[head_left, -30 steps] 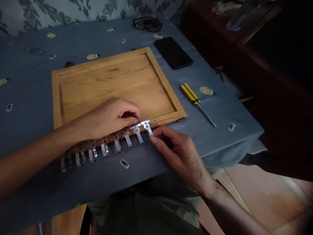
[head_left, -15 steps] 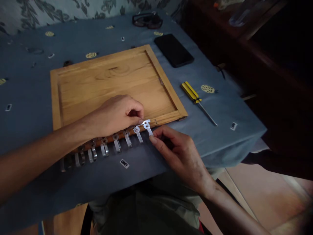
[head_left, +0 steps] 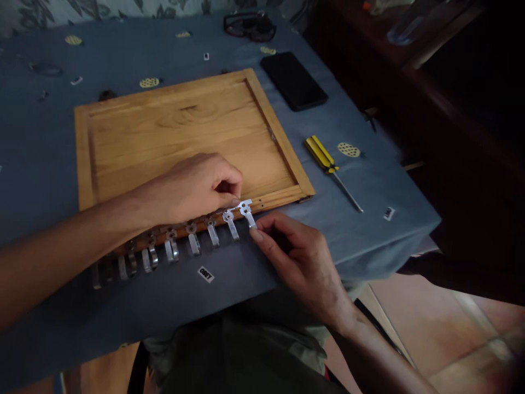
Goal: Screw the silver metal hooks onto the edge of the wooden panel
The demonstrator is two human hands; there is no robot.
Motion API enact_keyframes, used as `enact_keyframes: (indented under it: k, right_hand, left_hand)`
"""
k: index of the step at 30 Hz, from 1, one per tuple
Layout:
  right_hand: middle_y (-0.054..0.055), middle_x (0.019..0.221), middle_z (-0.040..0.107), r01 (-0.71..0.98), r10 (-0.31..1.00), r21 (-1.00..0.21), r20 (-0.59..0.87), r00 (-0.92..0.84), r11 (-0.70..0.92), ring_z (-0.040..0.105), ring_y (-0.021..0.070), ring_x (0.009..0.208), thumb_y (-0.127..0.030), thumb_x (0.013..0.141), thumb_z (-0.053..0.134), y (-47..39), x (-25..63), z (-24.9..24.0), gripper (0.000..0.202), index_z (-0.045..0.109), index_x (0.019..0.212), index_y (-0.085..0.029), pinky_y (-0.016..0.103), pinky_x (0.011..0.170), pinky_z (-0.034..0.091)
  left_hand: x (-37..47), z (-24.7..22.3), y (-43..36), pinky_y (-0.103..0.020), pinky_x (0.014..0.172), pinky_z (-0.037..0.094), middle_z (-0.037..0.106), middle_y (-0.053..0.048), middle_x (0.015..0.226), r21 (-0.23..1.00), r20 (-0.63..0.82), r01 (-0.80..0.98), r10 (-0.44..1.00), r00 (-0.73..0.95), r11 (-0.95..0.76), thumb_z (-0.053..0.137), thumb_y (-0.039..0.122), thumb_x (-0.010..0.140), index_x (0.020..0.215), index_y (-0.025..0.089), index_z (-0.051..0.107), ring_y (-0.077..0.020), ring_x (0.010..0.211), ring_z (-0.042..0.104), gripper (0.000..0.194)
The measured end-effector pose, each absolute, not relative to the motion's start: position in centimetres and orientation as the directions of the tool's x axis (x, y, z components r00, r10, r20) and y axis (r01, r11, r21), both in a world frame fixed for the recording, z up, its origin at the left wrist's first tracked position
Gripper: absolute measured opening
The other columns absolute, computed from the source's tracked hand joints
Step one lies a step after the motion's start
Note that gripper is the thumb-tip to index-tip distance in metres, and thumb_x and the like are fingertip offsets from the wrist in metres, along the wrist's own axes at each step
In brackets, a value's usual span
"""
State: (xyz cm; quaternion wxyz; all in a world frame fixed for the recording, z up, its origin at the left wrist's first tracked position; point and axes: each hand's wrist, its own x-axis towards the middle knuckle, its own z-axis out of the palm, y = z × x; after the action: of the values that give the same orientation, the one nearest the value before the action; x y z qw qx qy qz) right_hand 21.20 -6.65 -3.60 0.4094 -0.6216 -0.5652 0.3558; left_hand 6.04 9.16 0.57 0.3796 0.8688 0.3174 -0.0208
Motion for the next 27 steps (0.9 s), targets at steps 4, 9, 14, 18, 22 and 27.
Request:
enact_keyframes:
  k: [4, 9, 14, 18, 22, 27]
  right_hand:
    - [-0.004, 0.066, 0.060, 0.430, 0.991, -0.902, 0.040, 0.129, -0.020, 0.051, 0.0097, 0.057, -0.031, 0.098, 0.065, -6.7, 21.1, -3.8, 0.019, 0.067, 0.082, -0.021, 0.023, 0.054, 0.041]
    - [-0.003, 0.067, 0.064, 0.519, 0.979, -0.854, 0.131, 0.153, 0.033, 0.053, 0.0105, 0.055, -0.030, 0.098, 0.067, -7.2, 20.7, -4.4, 0.017, 0.069, 0.084, -0.022, 0.024, 0.057, 0.047]
    - [-0.002, 0.071, 0.069, 0.657, 0.957, -0.749, 0.241, 0.158, 0.080, 0.053, 0.0105, 0.051, -0.027, 0.099, 0.067, -8.0, 20.4, -5.1, 0.009, 0.072, 0.094, -0.023, 0.025, 0.054, 0.048]
    - [-0.002, 0.071, 0.069, 0.710, 0.938, -0.687, 0.327, 0.111, 0.156, 0.054, 0.0105, 0.052, -0.023, 0.103, 0.061, -8.1, 20.2, -5.4, 0.011, 0.070, 0.097, -0.022, 0.025, 0.055, 0.049]
    - [0.001, 0.072, 0.070, 0.740, 0.912, -0.633, 0.406, 0.068, 0.227, 0.064, 0.0126, 0.063, -0.017, 0.105, 0.056, -7.9, 20.0, -5.4, 0.016, 0.068, 0.093, -0.020, 0.025, 0.062, 0.052]
    - [0.003, 0.072, 0.071, 0.731, 0.902, -0.631, 0.429, 0.048, 0.261, 0.067, 0.0147, 0.064, -0.013, 0.104, 0.054, -7.6, 20.1, -5.1, 0.021, 0.067, 0.088, -0.017, 0.027, 0.061, 0.054]
  left_hand:
    - [5.9, 0.2, 9.4, -0.026, 0.053, 0.028, 0.060, 0.005, 0.055, 0.654, -0.287, 0.559, 0.516, 0.807, -0.510, 0.069, 0.015, 0.080, 0.065, 0.019, 0.070, -0.0087, 0.053, 0.048, 0.015]
    - [5.9, 0.3, 9.3, -0.026, 0.054, 0.027, 0.058, 0.005, 0.053, 0.657, -0.274, 0.561, 0.534, 0.800, -0.504, 0.068, 0.010, 0.078, 0.063, 0.018, 0.069, -0.0082, 0.052, 0.046, 0.017]
    - [5.8, 0.7, 9.0, -0.025, 0.055, 0.027, 0.056, 0.006, 0.052, 0.679, -0.268, 0.541, 0.520, 0.811, -0.495, 0.064, 0.005, 0.077, 0.059, 0.018, 0.065, -0.0076, 0.052, 0.045, 0.022]
    - [5.8, 1.0, 8.9, -0.025, 0.054, 0.030, 0.056, 0.005, 0.052, 0.674, -0.322, 0.582, 0.527, 0.786, -0.455, 0.065, 0.015, 0.084, 0.062, 0.019, 0.067, -0.0084, 0.053, 0.046, 0.022]
    - [5.6, 0.8, 8.9, -0.023, 0.053, 0.033, 0.059, 0.005, 0.057, 0.673, -0.356, 0.607, 0.536, 0.766, -0.421, 0.063, 0.028, 0.089, 0.068, 0.020, 0.069, -0.0091, 0.055, 0.050, 0.023]
    - [5.5, 0.8, 8.7, -0.023, 0.053, 0.036, 0.064, 0.004, 0.063, 0.673, -0.384, 0.621, 0.528, 0.757, -0.402, 0.061, 0.031, 0.091, 0.071, 0.021, 0.070, -0.0091, 0.058, 0.054, 0.023]
